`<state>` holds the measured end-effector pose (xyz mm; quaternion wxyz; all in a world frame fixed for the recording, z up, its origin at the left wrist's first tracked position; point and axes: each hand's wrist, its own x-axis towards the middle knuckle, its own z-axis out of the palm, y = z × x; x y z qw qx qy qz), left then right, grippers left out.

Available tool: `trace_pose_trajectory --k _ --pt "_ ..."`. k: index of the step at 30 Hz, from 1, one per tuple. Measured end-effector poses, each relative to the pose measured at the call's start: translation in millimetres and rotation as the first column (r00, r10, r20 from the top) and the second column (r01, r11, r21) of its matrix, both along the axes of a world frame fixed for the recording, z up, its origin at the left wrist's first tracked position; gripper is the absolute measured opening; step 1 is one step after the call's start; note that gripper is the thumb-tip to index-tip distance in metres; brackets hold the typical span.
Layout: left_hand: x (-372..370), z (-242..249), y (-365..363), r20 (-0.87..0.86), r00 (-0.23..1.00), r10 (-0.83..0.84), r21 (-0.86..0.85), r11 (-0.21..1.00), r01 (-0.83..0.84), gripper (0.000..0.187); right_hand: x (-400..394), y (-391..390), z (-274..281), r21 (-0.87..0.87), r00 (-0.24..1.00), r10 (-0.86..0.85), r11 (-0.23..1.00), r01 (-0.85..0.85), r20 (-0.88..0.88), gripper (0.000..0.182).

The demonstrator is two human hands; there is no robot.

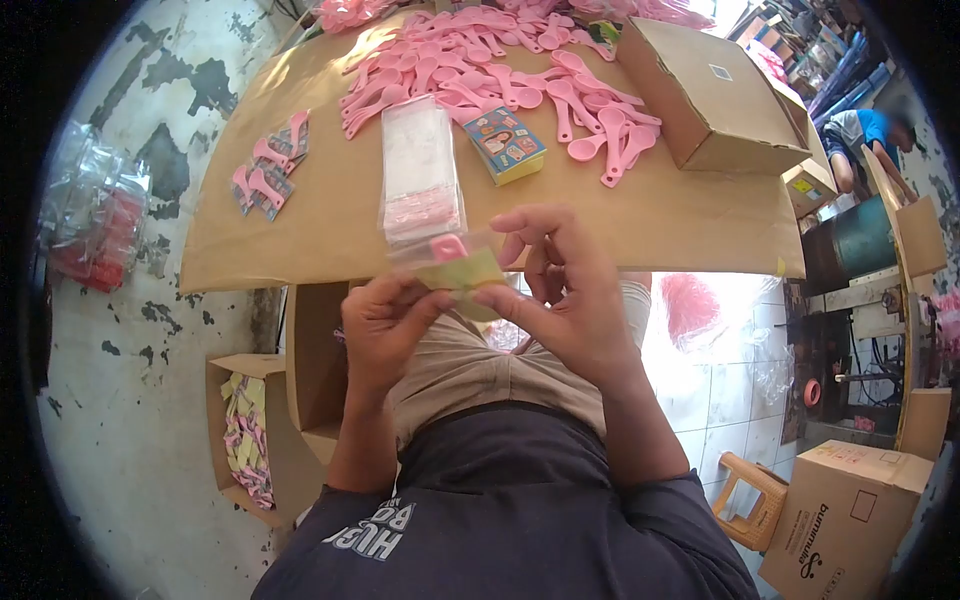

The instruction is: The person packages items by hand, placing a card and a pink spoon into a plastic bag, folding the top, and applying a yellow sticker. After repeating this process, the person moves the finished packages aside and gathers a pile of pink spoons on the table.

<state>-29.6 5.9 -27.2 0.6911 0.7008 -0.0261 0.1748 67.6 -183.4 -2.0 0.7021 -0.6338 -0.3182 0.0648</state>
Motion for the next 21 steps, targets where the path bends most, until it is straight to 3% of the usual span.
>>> trace_pose_trajectory --k 2,3,5,8,10,13,15,17,21 --pt "-6 5 10 0.057 0.992 0.11 0.054 0.992 -0.113 0.03 -2 3 -3 -0.212 0.996 -0.055 0.975 0.067 0.064 0.045" --pt "-10 0 21 0.051 0.991 0.127 0.052 0.99 -0.129 0.03 -1 4 -6 -0.216 0.998 -0.038 0.975 0.05 0.058 0.045" --pt "-20 -15 52 0.189 0.927 0.324 0.186 0.915 -0.358 0.027 2 1 -13 -0.284 0.983 -0.111 0.947 0.149 0.145 0.034" --pt "-40 -1 95 0.29 0.905 0.312 0.134 0.923 -0.361 0.024 3 -6 -15 -0.239 0.991 -0.132 0.962 0.132 0.015 0.024" --pt "-64 -20 132 0.321 0.814 0.485 0.008 0.857 -0.514 0.022 8 -11 -20 -0.217 0.993 -0.114 0.97 0.109 -0.013 0.022" --pt "-101 -76 183 0.342 0.757 0.556 0.065 0.79 -0.61 0.022 12 -16 -28 -0.186 0.994 -0.098 0.979 0.088 -0.045 0.018" --pt "-127 -102 193 0.238 0.746 0.623 0.074 0.754 -0.653 0.021 13 -16 -28 -0.182 0.995 -0.089 0.98 0.079 -0.044 0.015" --pt "-146 -137 203 -0.157 0.647 0.746 0.2 0.666 -0.719 0.025 13 -15 -26 -0.189 0.997 -0.076 0.98 0.069 -0.032 0.014" --pt "-160 -182 200 -0.041 0.627 0.778 0.042 0.628 -0.777 0.025 16 -16 -21 -0.218 0.998 -0.062 0.974 0.057 -0.013 0.013"
